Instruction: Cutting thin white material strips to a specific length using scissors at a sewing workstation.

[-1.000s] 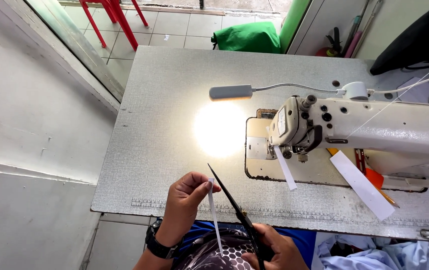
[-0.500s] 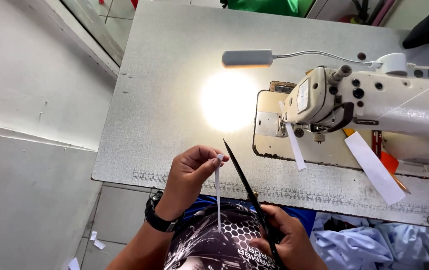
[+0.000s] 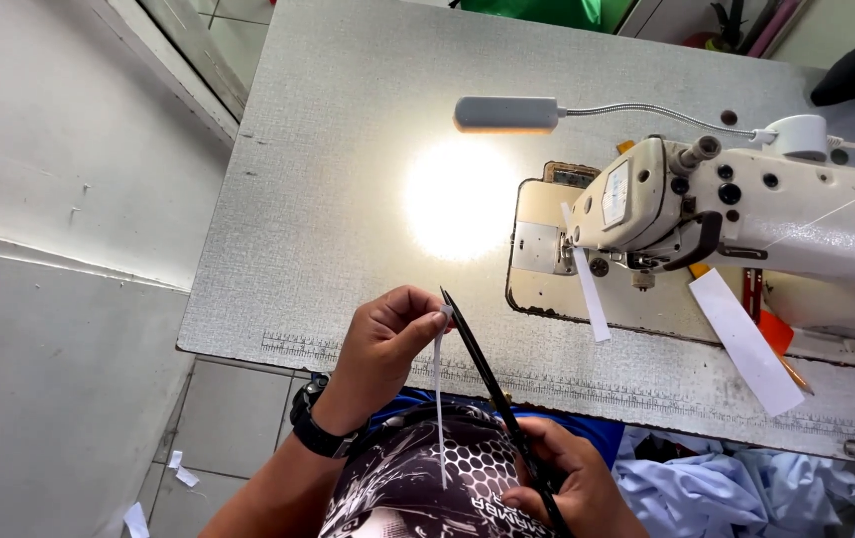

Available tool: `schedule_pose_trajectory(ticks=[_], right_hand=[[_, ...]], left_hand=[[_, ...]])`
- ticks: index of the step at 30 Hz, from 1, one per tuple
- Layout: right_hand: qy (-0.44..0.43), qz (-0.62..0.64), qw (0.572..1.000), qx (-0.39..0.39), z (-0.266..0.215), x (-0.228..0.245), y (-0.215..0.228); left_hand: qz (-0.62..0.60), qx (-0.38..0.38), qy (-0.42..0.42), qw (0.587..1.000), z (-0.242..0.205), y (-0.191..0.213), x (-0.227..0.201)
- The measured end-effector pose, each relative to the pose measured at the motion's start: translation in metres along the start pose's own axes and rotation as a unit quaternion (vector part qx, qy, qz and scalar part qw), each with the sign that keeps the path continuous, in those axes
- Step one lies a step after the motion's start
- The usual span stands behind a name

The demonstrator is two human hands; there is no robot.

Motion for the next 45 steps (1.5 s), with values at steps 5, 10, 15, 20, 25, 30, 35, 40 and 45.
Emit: schedule_pose_trajectory(ticks=[5, 10, 15, 20, 25, 30, 35, 40, 45], right_hand=[[0.022, -0.031, 0.999, 0.004, 0.001, -0.004, 0.003], [-0.014, -0.013, 1.000, 0.000, 0.001, -0.013, 0.005], [-0.002, -0.029, 1.000, 0.008, 0.002, -0.015, 0.005], [-0.012, -0.024, 1.000, 0.007, 0.002, -0.017, 0.004], [-0.009, -0.057, 0.998, -0.001, 0.003, -0.026, 0.007], [-0.005, -0.036, 0.999, 0.012, 0.001, -0.018, 0.003], [0.032, -0.098, 0.995, -0.005, -0.002, -0.022, 0.003], [-0.093, -0.149, 0.981, -0.077, -0.003, -0.027, 0.036], [-0.185, -0.126, 0.964, -0.143, -0.015, -0.042, 0.069]], left_hand=[[0.024, 0.011, 0.006, 1.000, 0.000, -0.001, -0.004], [0.100, 0.012, 0.022, 0.995, 0.001, 0.002, 0.001], [0.106, 0.017, 0.033, 0.994, 0.000, 0.003, 0.002], [0.107, 0.024, 0.031, 0.994, 0.000, 0.004, 0.002], [0.137, 0.031, 0.028, 0.990, 0.000, 0.002, 0.001], [0.152, 0.041, 0.029, 0.987, 0.001, 0.001, 0.002], [0.136, 0.051, 0.040, 0.989, 0.000, -0.003, 0.005], [0.042, 0.032, 0.050, 0.997, -0.001, -0.005, 0.000], [0.053, -0.027, 0.026, 0.998, 0.002, 0.003, 0.007]])
Point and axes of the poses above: each hand's wrist, its own z-axis towards the middle knuckle, its own y-axis out of the back of the hand, x = y × z, the point moved 7 cm from there along z, towards the middle knuckle, and after that the axes turned 12 degrees about -x, right-handed, at the moved point
